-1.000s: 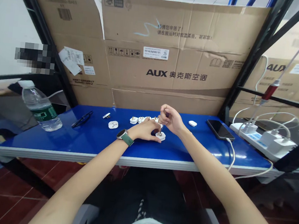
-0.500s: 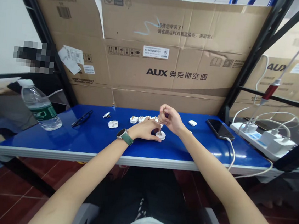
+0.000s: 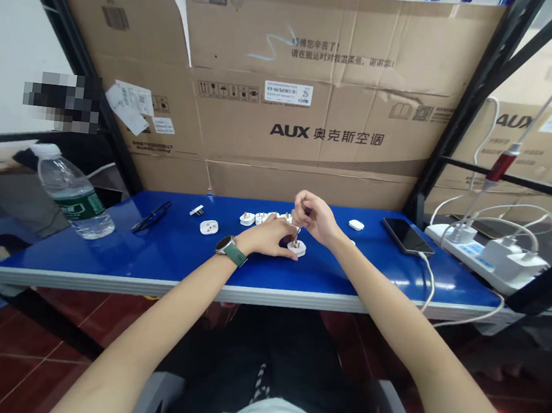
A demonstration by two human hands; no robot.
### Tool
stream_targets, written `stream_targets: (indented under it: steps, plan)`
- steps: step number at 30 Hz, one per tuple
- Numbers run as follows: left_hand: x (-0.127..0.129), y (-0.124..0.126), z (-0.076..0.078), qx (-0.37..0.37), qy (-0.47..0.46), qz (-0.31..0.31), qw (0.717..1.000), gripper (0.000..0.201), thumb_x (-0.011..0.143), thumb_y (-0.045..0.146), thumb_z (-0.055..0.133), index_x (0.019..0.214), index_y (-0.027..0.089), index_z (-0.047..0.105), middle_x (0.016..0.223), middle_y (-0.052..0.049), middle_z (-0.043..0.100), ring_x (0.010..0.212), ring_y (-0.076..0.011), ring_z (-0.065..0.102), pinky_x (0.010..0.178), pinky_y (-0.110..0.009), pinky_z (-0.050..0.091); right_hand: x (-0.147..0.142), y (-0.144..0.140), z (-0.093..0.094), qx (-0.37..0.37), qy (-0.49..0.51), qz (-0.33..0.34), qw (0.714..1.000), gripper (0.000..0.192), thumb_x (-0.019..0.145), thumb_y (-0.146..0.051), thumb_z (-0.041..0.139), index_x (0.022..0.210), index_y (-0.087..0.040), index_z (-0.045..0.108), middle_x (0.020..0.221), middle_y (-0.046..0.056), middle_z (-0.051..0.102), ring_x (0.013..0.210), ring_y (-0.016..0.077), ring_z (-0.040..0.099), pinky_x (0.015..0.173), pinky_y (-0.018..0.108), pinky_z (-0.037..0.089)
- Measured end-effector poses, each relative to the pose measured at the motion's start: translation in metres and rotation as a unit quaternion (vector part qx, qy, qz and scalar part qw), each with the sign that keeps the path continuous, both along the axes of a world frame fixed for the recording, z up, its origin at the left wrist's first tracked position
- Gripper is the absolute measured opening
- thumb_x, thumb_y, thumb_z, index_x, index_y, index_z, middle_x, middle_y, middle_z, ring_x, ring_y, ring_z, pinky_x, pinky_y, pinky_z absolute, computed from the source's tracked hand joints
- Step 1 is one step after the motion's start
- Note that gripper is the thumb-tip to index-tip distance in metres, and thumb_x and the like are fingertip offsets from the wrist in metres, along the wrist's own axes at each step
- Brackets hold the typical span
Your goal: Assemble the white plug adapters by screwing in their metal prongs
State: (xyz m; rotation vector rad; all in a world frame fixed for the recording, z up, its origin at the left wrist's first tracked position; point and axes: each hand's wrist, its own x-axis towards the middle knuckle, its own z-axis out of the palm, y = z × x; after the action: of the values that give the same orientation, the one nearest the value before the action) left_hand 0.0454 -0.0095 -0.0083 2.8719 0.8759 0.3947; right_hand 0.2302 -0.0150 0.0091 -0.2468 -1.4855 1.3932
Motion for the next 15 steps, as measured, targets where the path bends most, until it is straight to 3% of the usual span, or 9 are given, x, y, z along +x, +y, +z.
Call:
stream_targets:
  steps: [9, 15]
  plan:
    - [0.0008, 0.0000, 0.0013, 0.011, 0.003, -0.004, 1.000, 0.047, 0.082, 0.069, 0.071, 0.085, 0.022, 0.064, 0.090, -0.002, 0.070, 0.091, -0.0247, 0.062, 0.088, -0.038, 0.033, 0.0045, -0.0031, 0.0059, -0.015, 0.024, -0.019, 0.999, 0.005, 0.084, -0.027, 0.053, 0.083, -0.022, 0.052, 0.050, -0.009, 0.026, 0.047, 0.0115, 0.024, 0.052, 0.024, 0.029]
    - [0.0007, -0.0014, 0.0024, 0.008, 0.003, 0.000, 1.000, 0.046, 0.082, 0.068, 0.071, 0.086, 0.023, 0.064, 0.091, -0.002, 0.070, 0.090, -0.0243, 0.061, 0.087, -0.038, 0.033, 0.0054, -0.0034, 0.0070, -0.017, 0.017, 0.004, 1.000, 0.005, 0.085, -0.027, 0.054, 0.085, -0.022, 0.053, 0.051, -0.009, 0.027, 0.047, 0.0114, 0.024, 0.051, 0.024, 0.029]
